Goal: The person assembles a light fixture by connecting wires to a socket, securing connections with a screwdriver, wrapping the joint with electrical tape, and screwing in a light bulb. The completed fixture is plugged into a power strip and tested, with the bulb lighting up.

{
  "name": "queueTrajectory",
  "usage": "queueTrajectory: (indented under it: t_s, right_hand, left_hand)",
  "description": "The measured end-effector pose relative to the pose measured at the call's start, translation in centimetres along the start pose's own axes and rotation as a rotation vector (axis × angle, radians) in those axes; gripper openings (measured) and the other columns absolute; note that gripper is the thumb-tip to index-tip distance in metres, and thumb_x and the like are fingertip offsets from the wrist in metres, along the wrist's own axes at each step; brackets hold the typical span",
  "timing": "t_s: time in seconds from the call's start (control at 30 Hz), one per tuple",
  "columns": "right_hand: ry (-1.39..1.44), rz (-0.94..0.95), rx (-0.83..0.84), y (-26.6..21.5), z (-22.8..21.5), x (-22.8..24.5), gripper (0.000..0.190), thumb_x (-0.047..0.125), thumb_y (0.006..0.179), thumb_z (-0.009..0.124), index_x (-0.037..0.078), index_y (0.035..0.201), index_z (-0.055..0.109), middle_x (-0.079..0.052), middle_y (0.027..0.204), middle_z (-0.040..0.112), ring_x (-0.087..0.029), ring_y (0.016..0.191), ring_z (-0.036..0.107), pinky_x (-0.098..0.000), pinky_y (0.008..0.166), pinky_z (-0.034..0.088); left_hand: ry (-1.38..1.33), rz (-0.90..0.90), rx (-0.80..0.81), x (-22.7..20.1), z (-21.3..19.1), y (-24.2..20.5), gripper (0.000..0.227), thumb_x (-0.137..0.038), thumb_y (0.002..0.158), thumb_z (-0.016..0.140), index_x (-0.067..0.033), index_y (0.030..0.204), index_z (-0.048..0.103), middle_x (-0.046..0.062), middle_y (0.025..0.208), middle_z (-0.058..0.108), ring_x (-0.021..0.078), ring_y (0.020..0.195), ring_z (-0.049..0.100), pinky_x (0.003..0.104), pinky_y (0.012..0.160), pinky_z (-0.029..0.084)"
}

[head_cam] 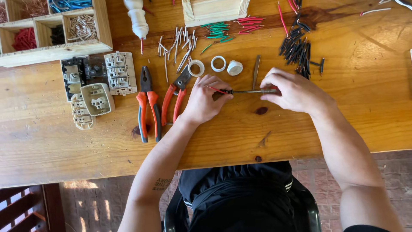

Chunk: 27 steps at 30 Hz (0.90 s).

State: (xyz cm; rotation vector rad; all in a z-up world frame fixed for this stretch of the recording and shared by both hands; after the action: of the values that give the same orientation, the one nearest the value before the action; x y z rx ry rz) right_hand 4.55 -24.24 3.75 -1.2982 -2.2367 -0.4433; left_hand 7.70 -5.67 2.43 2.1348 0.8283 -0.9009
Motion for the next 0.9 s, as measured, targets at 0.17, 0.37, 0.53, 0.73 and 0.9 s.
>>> queueTrajectory:
  t_s: [0.17,0.37,0.53,0.73,0.9]
  right_hand:
    - [-0.016,0.004,-0.008,0.3,-0.9,1.0,0.028,0.028,0.099,0.068,0.003,0.108,0.076,-0.011,0.087,0.072,-0.024,0.062,0.065,-0.0342,0.052,0.054]
    - [-0.015,0.039,0.067,0.2,-0.1,0.5,0.033,0.024,0.09,0.078,0.002,0.113,0.071,-0.013,0.089,0.071,-0.029,0.067,0.068,-0.0381,0.055,0.057]
    - [-0.069,0.009,0.011,0.6,-1.0,1.6,0.034,0.033,0.1,0.066,0.003,0.112,0.076,-0.012,0.084,0.073,-0.025,0.06,0.066,-0.0356,0.049,0.054]
    - [-0.052,-0.02,0.034,0.3,0.5,0.0,0.027,0.018,0.091,0.078,0.001,0.109,0.071,-0.014,0.088,0.069,-0.03,0.064,0.067,-0.0375,0.049,0.055]
    - [-0.027,0.001,0.025,0.7,-0.2,1.1,0.03,0.029,0.1,0.066,0.002,0.107,0.077,-0.012,0.08,0.071,-0.022,0.054,0.061,-0.0332,0.045,0.051]
  left_hand:
    - [0.002,-0.011,-0.007,-0.3,-0.2,0.1,0.018,-0.023,0.088,0.08,-0.0124,0.1,0.073,0.005,0.093,0.068,0.0276,0.093,0.065,0.038,0.083,0.045]
    - [0.008,-0.01,0.001,-0.3,-0.2,0.1,0.017,-0.022,0.088,0.08,-0.0126,0.1,0.073,0.005,0.093,0.068,0.0278,0.093,0.065,0.038,0.083,0.045]
    - [0.016,-0.014,0.002,-0.5,-0.3,0.1,0.017,-0.02,0.087,0.08,-0.0121,0.099,0.073,0.006,0.092,0.069,0.0284,0.093,0.066,0.039,0.083,0.045]
    - [0.025,-0.013,0.018,-0.4,-0.2,0.1,0.017,-0.021,0.087,0.08,-0.0127,0.099,0.072,0.006,0.092,0.067,0.0281,0.093,0.065,0.039,0.083,0.044]
    - [0.027,-0.01,0.022,-0.2,-0.1,0.2,0.017,-0.021,0.087,0.08,-0.0131,0.1,0.072,0.005,0.092,0.067,0.0278,0.093,0.065,0.039,0.083,0.045]
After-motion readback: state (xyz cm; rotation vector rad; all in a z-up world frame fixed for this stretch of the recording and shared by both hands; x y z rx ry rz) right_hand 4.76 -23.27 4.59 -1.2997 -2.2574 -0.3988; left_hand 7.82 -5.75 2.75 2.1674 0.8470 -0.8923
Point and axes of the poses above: each hand's wrist, its own y-axis towards the middle knuckle, its own z-axis out of the palm, x = y × z, the point moved 10 cm from there along y, towards the middle knuckle
